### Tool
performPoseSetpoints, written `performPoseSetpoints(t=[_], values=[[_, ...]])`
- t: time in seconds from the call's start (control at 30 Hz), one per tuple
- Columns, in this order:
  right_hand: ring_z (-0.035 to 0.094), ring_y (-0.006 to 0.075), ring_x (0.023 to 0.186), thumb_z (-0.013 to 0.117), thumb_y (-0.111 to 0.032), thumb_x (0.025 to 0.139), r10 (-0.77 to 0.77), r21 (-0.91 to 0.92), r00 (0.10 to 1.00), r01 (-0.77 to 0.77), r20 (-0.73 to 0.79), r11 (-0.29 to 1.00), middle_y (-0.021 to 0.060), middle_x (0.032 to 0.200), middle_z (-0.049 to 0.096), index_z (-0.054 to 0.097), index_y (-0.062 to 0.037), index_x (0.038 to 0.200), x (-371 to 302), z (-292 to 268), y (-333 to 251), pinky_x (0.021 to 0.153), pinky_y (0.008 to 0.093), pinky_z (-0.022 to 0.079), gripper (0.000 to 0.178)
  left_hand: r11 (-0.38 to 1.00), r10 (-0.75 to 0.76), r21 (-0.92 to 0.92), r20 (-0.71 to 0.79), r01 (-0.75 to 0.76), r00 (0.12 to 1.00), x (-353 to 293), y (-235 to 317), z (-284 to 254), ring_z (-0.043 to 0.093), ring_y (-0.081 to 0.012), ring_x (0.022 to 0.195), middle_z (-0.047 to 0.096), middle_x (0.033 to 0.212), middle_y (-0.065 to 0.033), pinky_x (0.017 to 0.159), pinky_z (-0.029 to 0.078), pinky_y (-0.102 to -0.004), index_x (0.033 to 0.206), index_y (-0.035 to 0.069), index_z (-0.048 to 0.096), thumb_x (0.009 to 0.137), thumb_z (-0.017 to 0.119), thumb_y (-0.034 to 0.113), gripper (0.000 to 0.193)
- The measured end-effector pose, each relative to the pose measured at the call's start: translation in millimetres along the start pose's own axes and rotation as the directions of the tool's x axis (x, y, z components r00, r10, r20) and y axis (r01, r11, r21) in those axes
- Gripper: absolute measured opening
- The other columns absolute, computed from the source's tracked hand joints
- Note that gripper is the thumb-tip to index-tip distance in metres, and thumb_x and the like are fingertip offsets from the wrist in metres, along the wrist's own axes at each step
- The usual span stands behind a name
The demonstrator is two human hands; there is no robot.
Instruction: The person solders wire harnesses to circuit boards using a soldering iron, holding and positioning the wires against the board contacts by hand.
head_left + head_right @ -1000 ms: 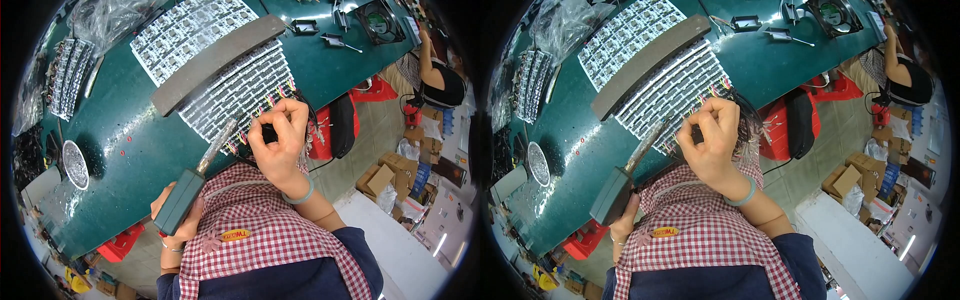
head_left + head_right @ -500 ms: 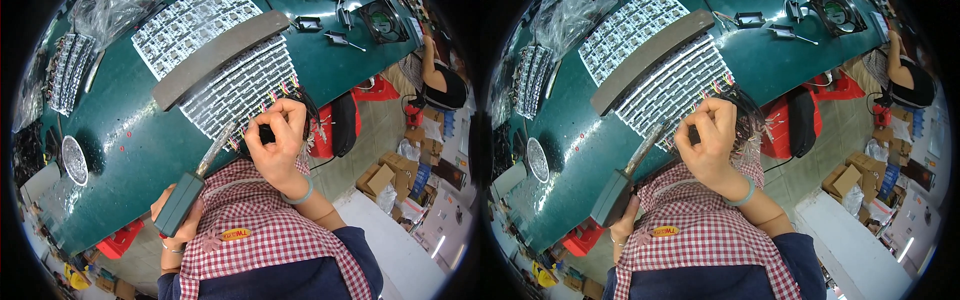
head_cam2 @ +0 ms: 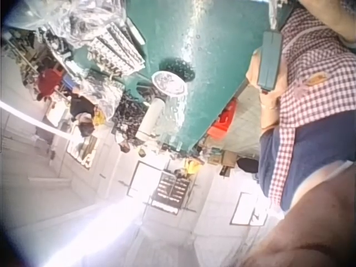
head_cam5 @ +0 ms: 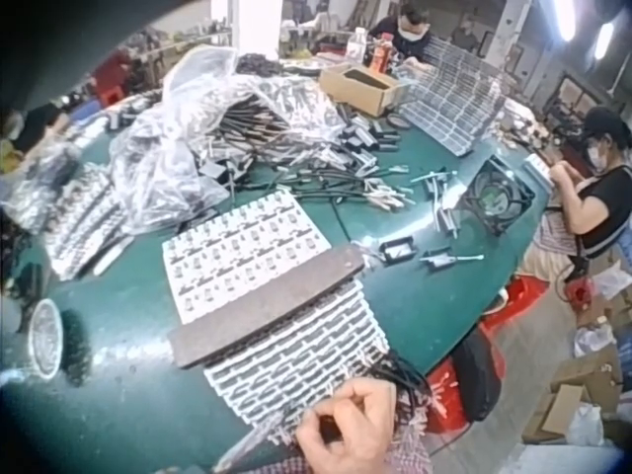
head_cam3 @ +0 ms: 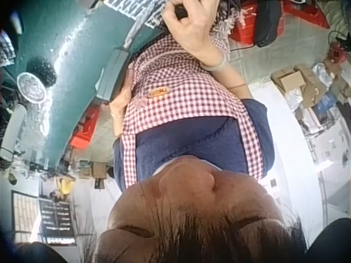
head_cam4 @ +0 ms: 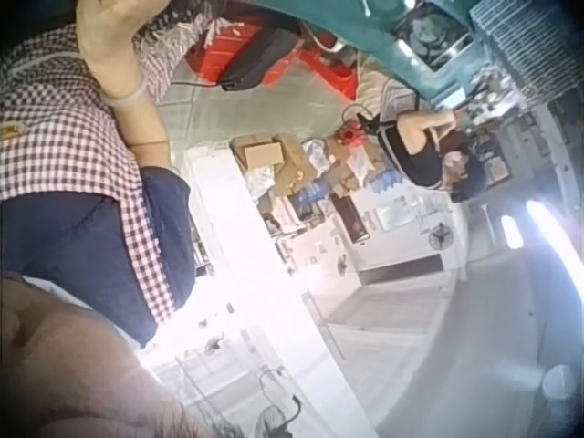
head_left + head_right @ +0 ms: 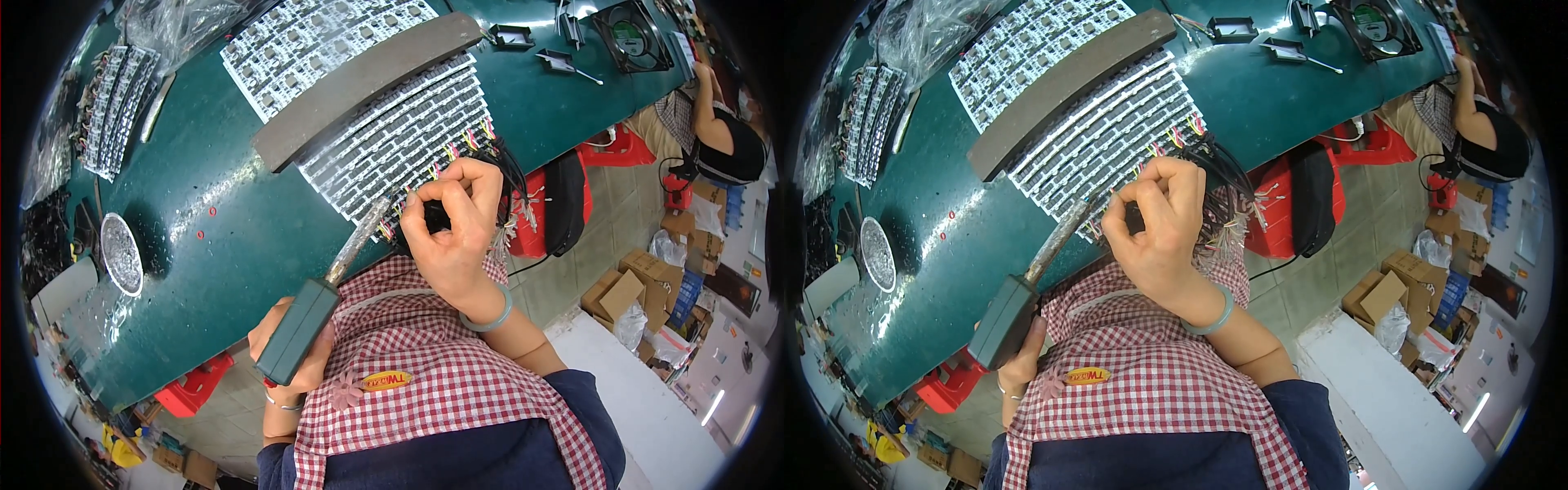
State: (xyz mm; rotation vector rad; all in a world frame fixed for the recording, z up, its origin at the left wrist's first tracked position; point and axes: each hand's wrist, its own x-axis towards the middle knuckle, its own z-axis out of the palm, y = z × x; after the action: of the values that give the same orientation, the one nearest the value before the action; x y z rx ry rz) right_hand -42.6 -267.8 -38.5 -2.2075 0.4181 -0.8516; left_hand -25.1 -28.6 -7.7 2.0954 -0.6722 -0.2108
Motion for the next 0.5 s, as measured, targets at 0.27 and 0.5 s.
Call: performPoseSetpoints(t=[0.27, 0.5], values=[[0.045, 0.0242, 0.083, 0.072, 0.008, 0.064, -0.011, -0.008, 1.0, 0.011, 0.005, 1.0, 0.0092, 0.095, 0.048, 0.059, -0.0032, 0.078, 0, 1, 1, 0.069, 0.0341, 0.039, 0.022, 0.992, 0.122, 0.019, -0.037, -0.121, 0.992, 13, 6, 4, 0.068, -0.0294, 0.069, 0.066, 0.08, -0.0141, 0.061, 0.055, -0.034, 0.084, -0.002, 0.07, 0.06, 0.073, 0.0, 0.024], [0.045, 0.0241, 0.082, 0.072, 0.008, 0.064, -0.015, -0.023, 1.0, 0.015, -0.004, 1.0, 0.0086, 0.094, 0.048, 0.06, -0.0035, 0.078, -1, 1, 2, 0.069, 0.034, 0.039, 0.022, 0.997, 0.061, 0.038, 0.054, -0.063, 0.997, 17, 9, -3, 0.068, -0.0273, 0.067, 0.066, 0.079, -0.0131, 0.058, 0.052, -0.0314, 0.081, -0.001, 0.069, 0.062, 0.072, 0.0, 0.02]])
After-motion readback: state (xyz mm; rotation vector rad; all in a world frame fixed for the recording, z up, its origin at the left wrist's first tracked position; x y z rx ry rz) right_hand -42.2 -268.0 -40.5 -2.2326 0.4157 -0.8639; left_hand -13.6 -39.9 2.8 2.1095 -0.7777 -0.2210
